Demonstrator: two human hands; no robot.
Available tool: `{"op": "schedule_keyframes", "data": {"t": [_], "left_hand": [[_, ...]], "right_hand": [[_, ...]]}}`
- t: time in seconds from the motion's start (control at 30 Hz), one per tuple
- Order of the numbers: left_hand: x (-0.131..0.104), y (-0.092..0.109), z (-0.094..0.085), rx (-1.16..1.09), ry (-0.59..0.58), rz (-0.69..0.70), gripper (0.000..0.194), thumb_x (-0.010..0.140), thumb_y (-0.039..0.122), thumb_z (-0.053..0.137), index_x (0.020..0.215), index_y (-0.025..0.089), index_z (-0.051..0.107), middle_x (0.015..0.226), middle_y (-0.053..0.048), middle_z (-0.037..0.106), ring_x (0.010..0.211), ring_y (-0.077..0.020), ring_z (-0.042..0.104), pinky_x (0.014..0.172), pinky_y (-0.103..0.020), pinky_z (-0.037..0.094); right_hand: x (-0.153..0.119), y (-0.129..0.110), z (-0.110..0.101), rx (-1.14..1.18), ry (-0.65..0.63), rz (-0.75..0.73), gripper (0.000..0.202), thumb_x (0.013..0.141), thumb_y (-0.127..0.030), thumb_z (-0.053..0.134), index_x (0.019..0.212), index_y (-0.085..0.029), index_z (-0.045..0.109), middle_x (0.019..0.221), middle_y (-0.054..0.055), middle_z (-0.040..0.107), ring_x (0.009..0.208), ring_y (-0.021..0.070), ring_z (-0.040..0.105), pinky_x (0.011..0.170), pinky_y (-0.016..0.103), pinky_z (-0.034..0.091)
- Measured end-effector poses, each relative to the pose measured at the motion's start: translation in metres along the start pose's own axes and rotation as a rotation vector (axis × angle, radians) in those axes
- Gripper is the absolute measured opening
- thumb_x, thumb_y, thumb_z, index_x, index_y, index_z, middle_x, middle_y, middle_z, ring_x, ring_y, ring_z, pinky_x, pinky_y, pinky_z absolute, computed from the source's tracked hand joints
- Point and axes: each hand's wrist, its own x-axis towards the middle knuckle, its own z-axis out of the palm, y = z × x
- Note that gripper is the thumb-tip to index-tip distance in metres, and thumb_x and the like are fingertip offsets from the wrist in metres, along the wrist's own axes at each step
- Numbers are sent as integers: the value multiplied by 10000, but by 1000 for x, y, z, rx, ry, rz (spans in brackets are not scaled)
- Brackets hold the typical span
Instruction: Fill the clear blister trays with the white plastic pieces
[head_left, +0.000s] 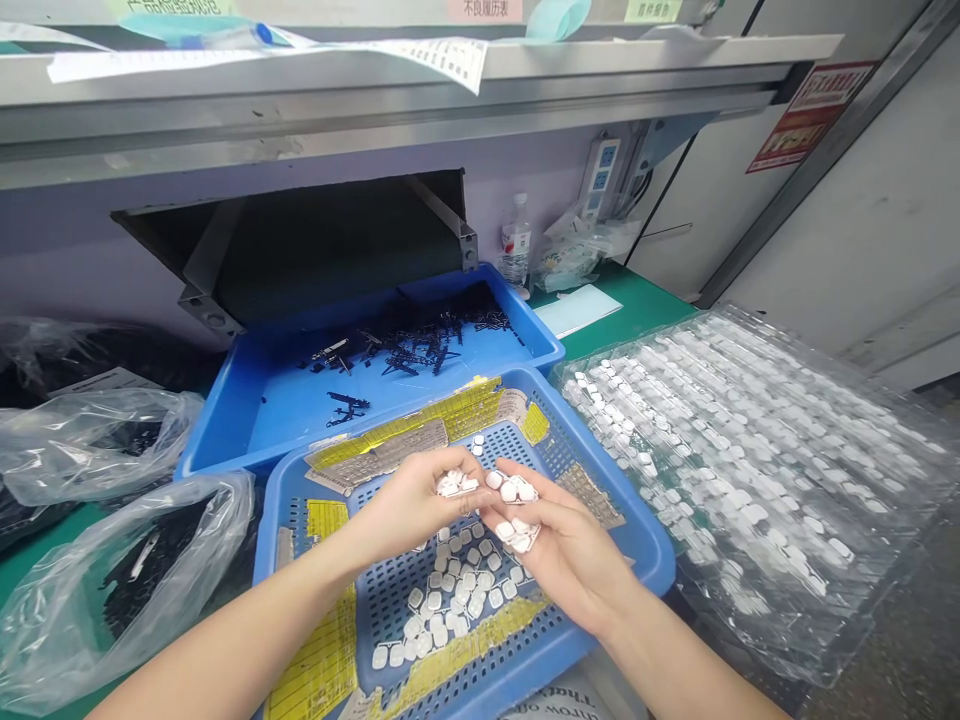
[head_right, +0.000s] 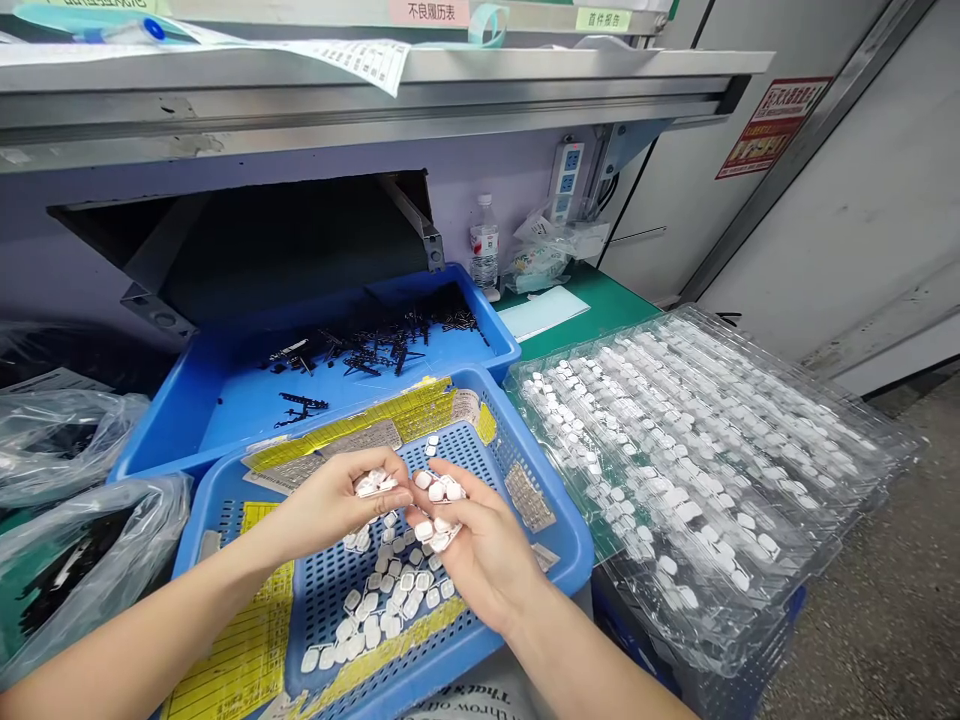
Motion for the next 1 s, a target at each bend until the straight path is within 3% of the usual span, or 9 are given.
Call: {"op": "schedule_keyframes", "data": {"t": [0.2, 0.33, 0.5, 0.6, 0.83, 1.0], "left_hand": [[0, -1, 0, -147, -21, -133, 247, 703, 426, 529, 708, 180, 507, 541, 72, 454, 420, -45, 345, 420, -175, 277], [1, -6, -1, -378, -29, -217, 284, 685, 441, 550, 681, 169, 466, 422, 91, 351, 365, -38, 291, 349, -152, 205], [3, -7, -4, -646, -105, -243, 286, 731, 425, 512, 646, 166, 426, 387, 94, 320, 302, -13, 229, 291, -128, 121], [5, -8, -4, -747, -158, -249, 260, 758, 398, 488, 674, 154, 453, 466, 77, 371, 287, 8, 220, 267, -126, 78], [6, -9, -4, -897, -205, -285, 232, 803, 352, 424, 768, 136, 500, 586, 46, 457, 265, 35, 222, 236, -113, 77], [5, -6, -4, -909, -257, -271, 282, 803, 378, 414, 815, 126, 539, 641, 23, 493, 267, 35, 245, 225, -121, 60]], "right_hand": [[0, 0, -1, 32, -10, 18, 430, 583, 40, 425, 976, -94, 537, 894, 94, 626, 940, 180, 549, 897, 346, 364], [-1, -1, -2, 38, -28, 30, 433, 601, 47, 403, 997, -85, 518, 903, 105, 623, 978, 190, 531, 897, 347, 373], [-2, -2, -1, 41, -4, 57, 374, 662, -2, 445, 1019, -93, 503, 975, 116, 594, 1000, 204, 516, 878, 336, 396], [-1, -3, 1, 55, 20, 66, 317, 715, -78, 464, 1030, -90, 493, 1007, 132, 573, 993, 213, 519, 843, 328, 420], [-1, -4, 4, 55, 63, 80, 229, 743, -132, 481, 969, -110, 514, 898, 102, 580, 850, 185, 571, 632, 248, 472], [1, -2, 4, -50, 32, 105, 145, 748, -184, 492, 878, -145, 543, 764, 30, 547, 569, 83, 524, 378, 150, 363]]}}
